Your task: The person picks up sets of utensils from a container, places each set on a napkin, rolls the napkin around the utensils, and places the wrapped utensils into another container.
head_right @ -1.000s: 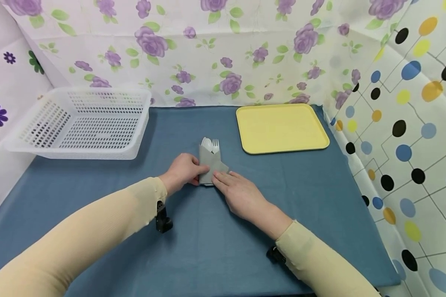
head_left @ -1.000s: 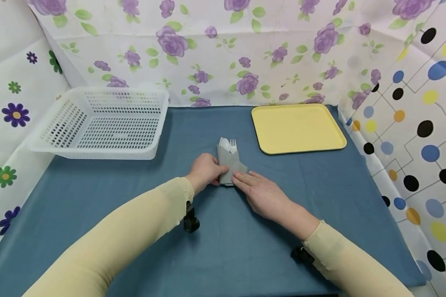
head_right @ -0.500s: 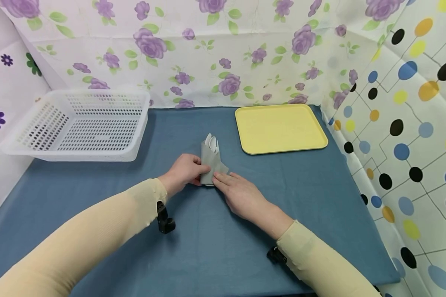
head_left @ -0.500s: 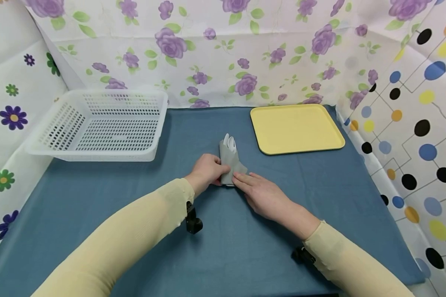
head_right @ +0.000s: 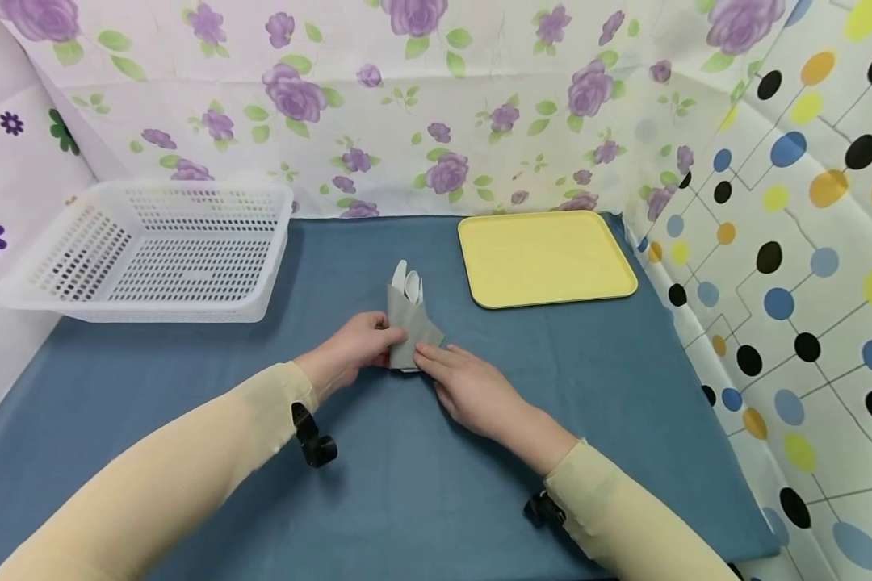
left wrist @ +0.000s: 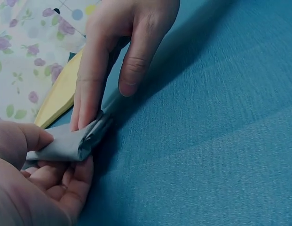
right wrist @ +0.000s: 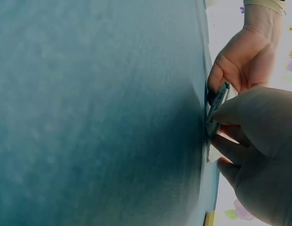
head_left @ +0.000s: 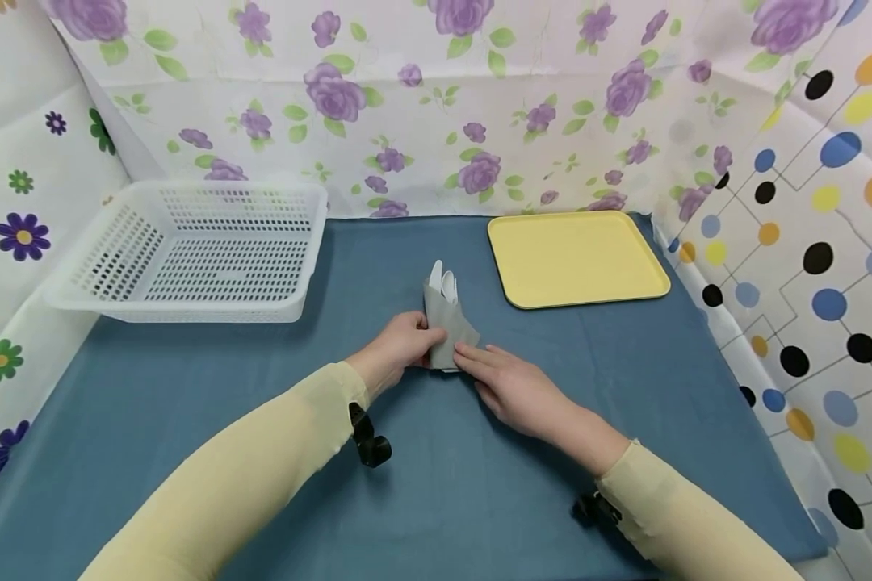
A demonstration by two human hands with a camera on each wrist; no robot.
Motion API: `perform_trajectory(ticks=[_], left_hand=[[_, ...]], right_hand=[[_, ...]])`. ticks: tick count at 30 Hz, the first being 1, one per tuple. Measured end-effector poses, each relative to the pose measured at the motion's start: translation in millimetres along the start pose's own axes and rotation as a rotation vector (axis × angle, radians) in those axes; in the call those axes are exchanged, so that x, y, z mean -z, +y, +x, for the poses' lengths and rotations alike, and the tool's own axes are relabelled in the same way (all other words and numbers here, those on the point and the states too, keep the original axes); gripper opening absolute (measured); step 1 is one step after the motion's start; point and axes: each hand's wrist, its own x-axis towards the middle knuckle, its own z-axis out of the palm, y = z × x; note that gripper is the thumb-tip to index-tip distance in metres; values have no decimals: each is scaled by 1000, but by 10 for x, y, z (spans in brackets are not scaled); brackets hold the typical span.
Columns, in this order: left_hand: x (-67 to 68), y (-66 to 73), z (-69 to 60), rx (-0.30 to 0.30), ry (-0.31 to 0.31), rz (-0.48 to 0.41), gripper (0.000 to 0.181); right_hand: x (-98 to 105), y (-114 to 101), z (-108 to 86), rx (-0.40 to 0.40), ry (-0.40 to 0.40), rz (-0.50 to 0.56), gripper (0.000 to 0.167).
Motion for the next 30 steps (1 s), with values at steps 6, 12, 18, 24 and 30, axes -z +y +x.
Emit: perform_trajectory(ticks=[6,12,18,24,30], left_hand=[[15,-88,-10,-13,-41,-164,22],[45,-72,-38,-49,-95,-339,48],[64,-109,-90,-82,-98,-383,51],[54,-178,-149,-120,-53,-384,45],[55,-206,-180,-179,-41,-430,43]], right_hand=[[35,-57,-17,6,59,-7,52],[117,-85,23,31,170,-52,46],[176,-147,65,43,237,-67,40],[192,-225,93,55,296,-74,38],[222,-293,166,20,393,-40,32]])
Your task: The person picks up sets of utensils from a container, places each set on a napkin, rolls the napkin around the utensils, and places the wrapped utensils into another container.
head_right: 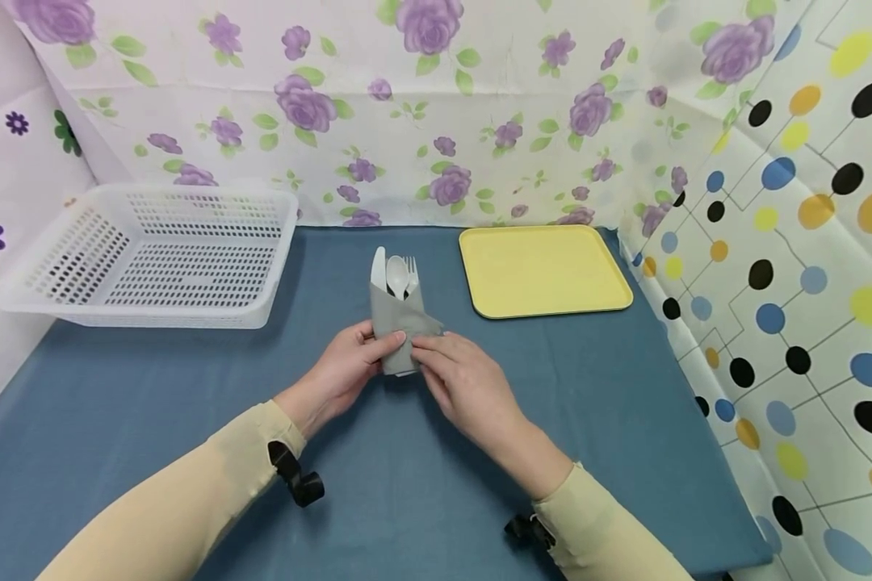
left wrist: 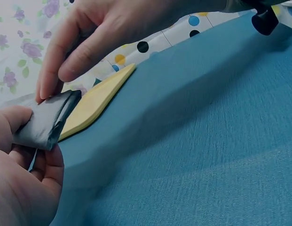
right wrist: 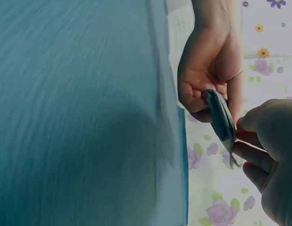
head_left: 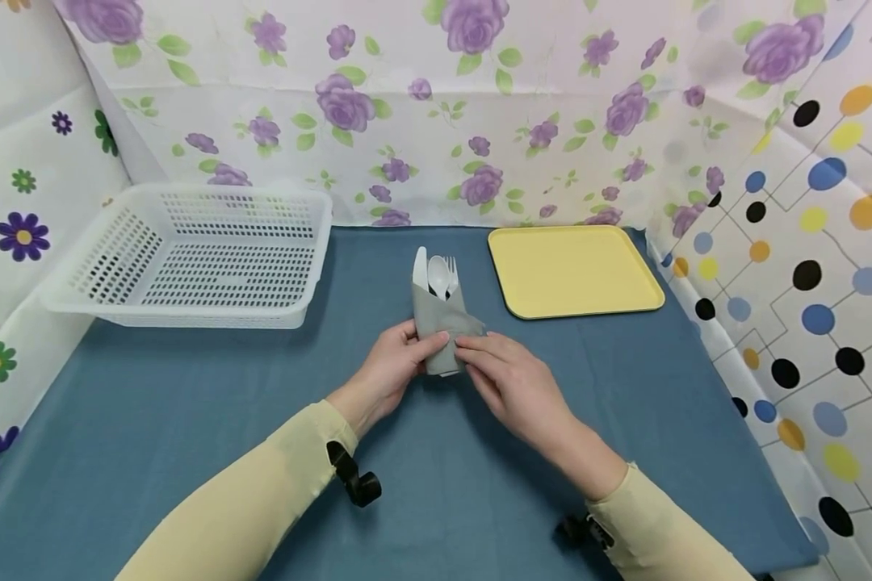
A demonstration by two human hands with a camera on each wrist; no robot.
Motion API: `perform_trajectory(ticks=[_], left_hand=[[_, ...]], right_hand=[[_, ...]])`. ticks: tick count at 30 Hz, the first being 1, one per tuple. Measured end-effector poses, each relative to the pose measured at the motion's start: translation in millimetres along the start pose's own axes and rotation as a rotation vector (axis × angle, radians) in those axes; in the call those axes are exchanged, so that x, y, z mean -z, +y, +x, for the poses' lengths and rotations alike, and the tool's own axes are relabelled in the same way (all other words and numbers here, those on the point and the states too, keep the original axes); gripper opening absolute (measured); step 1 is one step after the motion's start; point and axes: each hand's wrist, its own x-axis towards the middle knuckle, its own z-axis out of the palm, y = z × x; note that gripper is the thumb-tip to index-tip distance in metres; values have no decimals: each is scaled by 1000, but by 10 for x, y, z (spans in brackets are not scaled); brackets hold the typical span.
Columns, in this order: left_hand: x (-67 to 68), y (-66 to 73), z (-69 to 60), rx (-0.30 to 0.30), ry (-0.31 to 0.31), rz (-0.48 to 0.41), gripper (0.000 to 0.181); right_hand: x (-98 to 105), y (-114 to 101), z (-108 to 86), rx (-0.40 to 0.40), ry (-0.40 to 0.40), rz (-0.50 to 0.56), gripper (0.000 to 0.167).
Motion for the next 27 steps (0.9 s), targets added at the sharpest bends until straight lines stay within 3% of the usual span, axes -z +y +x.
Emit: perform_trajectory(ticks=[14,27], left_hand=[[1,-16,-64,-61,-1,-55,39],[-8,-45,-108,-96,-9,-65,42]], right_hand=[[-45,-152,114,-206,115,14,23],[-92,-167,165,-298,165,24,29]])
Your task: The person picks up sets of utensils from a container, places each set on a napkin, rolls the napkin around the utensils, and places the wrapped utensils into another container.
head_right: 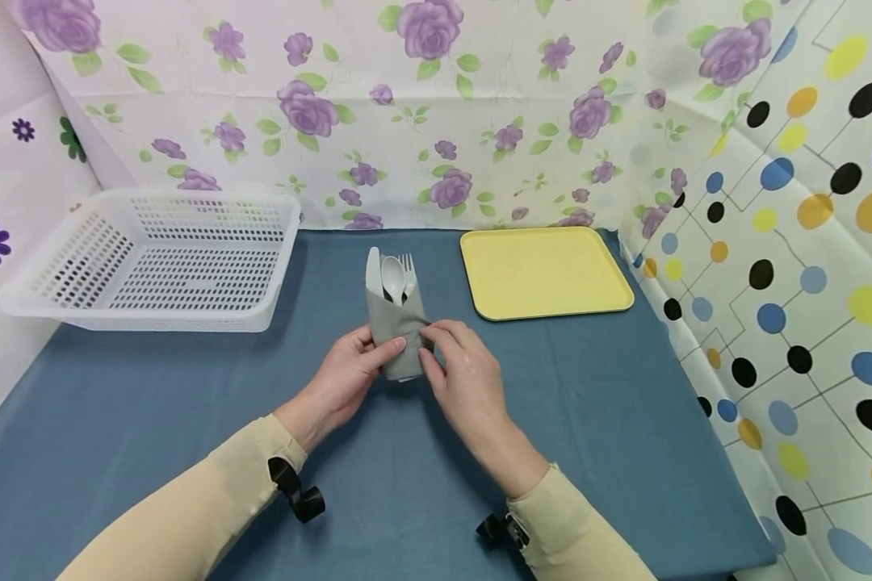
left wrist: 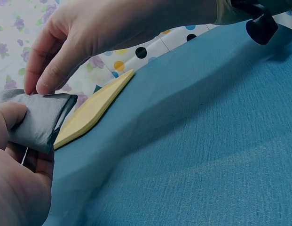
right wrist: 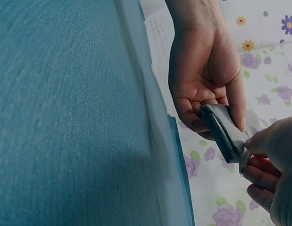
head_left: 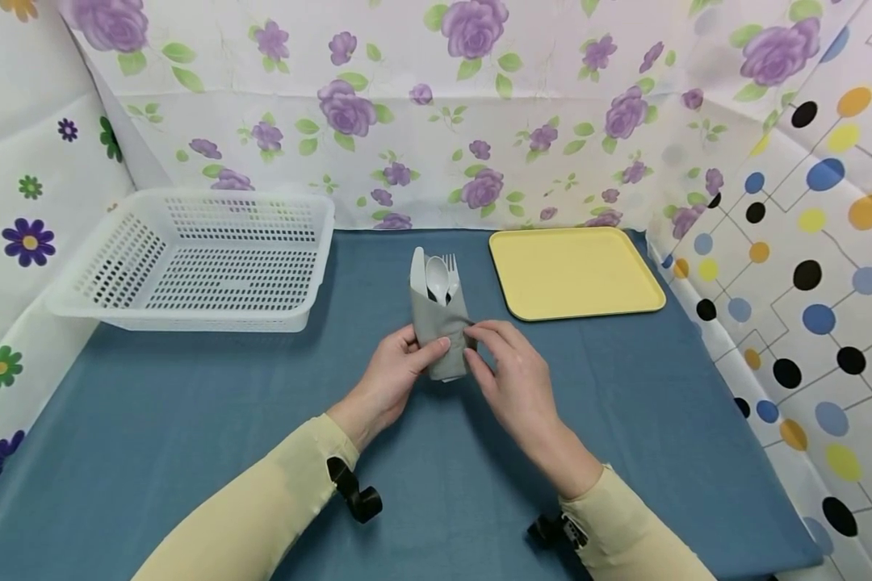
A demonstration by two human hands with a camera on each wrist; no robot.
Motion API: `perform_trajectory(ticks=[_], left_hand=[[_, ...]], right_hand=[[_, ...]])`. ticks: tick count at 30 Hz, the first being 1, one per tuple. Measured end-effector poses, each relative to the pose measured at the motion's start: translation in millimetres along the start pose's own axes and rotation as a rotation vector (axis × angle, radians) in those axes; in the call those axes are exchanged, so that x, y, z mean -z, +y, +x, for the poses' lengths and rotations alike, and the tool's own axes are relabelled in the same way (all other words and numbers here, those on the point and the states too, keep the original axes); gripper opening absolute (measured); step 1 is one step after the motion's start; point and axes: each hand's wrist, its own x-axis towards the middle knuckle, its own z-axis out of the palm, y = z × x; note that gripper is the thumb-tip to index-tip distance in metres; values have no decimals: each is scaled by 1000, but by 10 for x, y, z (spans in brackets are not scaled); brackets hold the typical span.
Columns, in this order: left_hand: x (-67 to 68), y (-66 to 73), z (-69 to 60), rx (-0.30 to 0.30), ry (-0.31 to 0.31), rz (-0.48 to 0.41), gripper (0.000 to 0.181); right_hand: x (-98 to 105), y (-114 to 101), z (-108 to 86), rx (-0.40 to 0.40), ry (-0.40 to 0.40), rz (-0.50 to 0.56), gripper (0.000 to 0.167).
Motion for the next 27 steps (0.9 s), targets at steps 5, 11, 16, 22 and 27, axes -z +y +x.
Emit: perform_trajectory(ticks=[5,11,16,22,27], left_hand=[[-3,-7,-18,-15,2,18,42],[-11,4,-44,-28,-2,36,41],[-9,-3,-47,-39,-3,31,40],[-13,5,-57,-44,-7,19,41],[-22,12,-62,-53,-4,11,42]], right_hand=[[-27,14,2,-25,1,-10,39],[-40,10,2,-45,-7,1,42],[-34,-12,10,-149,-34,109,41],[-12,-24,36,-335,-57,351,42],[-3,-1,78,-460,-59,523,41]])
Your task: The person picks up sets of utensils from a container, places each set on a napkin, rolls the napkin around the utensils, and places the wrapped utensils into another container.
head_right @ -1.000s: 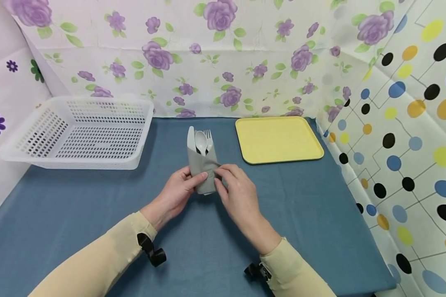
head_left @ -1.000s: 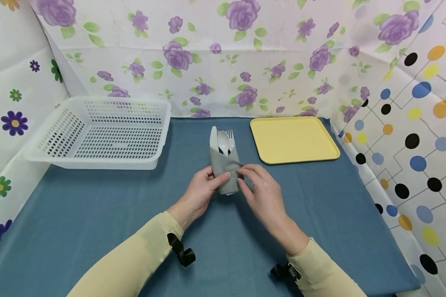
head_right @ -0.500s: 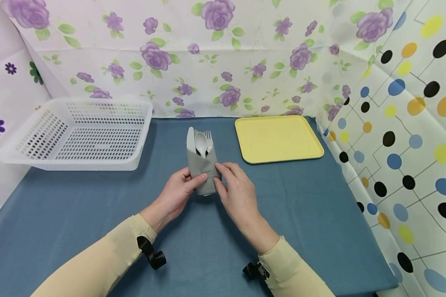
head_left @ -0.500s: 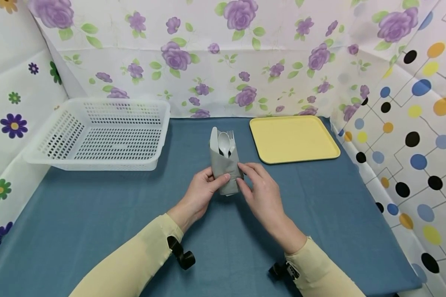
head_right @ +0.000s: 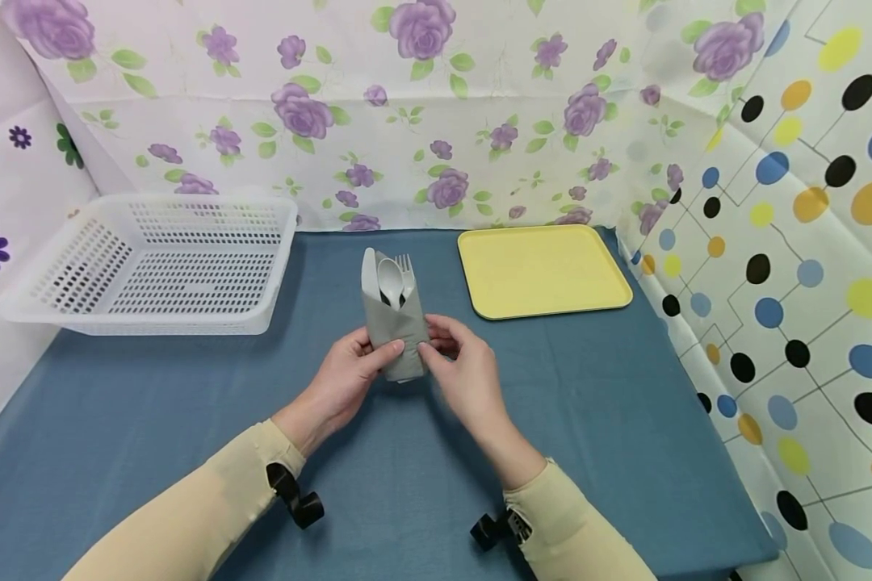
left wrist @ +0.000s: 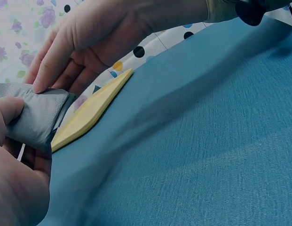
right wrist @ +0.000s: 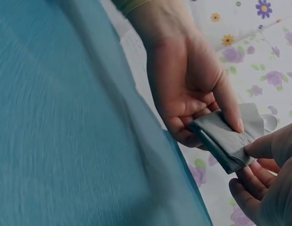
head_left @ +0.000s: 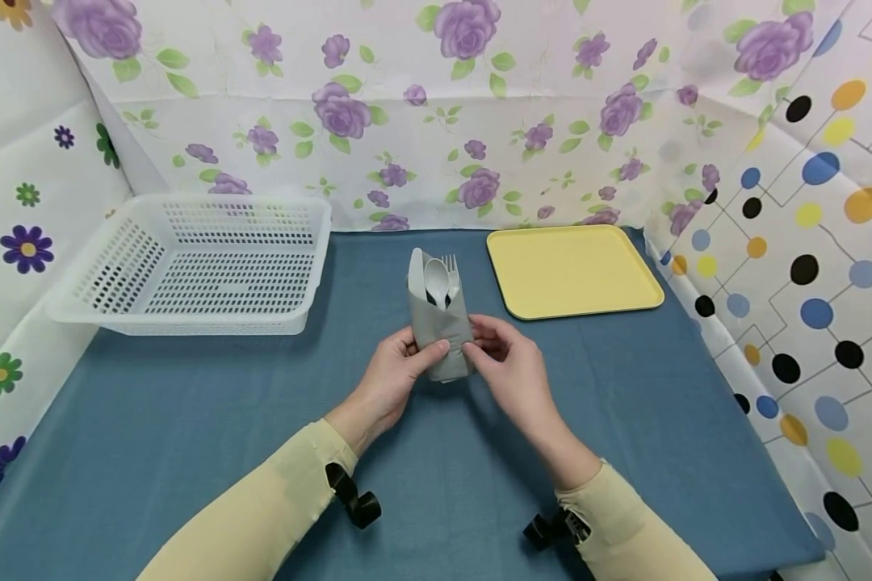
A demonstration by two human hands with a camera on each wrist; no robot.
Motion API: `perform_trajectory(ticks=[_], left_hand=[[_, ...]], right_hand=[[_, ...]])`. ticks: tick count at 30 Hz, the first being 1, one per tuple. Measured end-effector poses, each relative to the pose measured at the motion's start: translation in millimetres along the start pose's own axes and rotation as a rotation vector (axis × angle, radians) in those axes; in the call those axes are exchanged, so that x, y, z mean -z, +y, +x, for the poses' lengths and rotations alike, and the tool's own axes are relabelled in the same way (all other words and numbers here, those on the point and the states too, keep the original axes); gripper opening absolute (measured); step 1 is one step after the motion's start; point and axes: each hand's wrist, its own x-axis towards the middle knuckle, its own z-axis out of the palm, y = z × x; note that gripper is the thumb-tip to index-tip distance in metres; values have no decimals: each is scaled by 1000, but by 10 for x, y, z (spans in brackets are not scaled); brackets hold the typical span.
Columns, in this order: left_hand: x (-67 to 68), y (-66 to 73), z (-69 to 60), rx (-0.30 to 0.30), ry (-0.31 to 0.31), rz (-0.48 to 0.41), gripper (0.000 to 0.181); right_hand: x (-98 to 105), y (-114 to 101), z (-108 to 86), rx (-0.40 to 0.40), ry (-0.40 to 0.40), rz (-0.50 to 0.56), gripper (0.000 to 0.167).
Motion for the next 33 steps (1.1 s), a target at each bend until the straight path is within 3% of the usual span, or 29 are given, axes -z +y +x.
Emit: perform_trajectory(ticks=[6,10,21,33], left_hand=[[-17,4,-4,-8,22,13,44],[-25,3,-3,-4,43,22,45],[-38,18,6,4,84,33,47],[-34,38,43,-16,116,80,50]], right_hand=[[-1,-7,31,-155,-9,193,33],[-8,-5,35,-204,-23,252,29],[-16,29,54,-263,-64,297,30],[-32,24,91,-253,-89,269,28]])
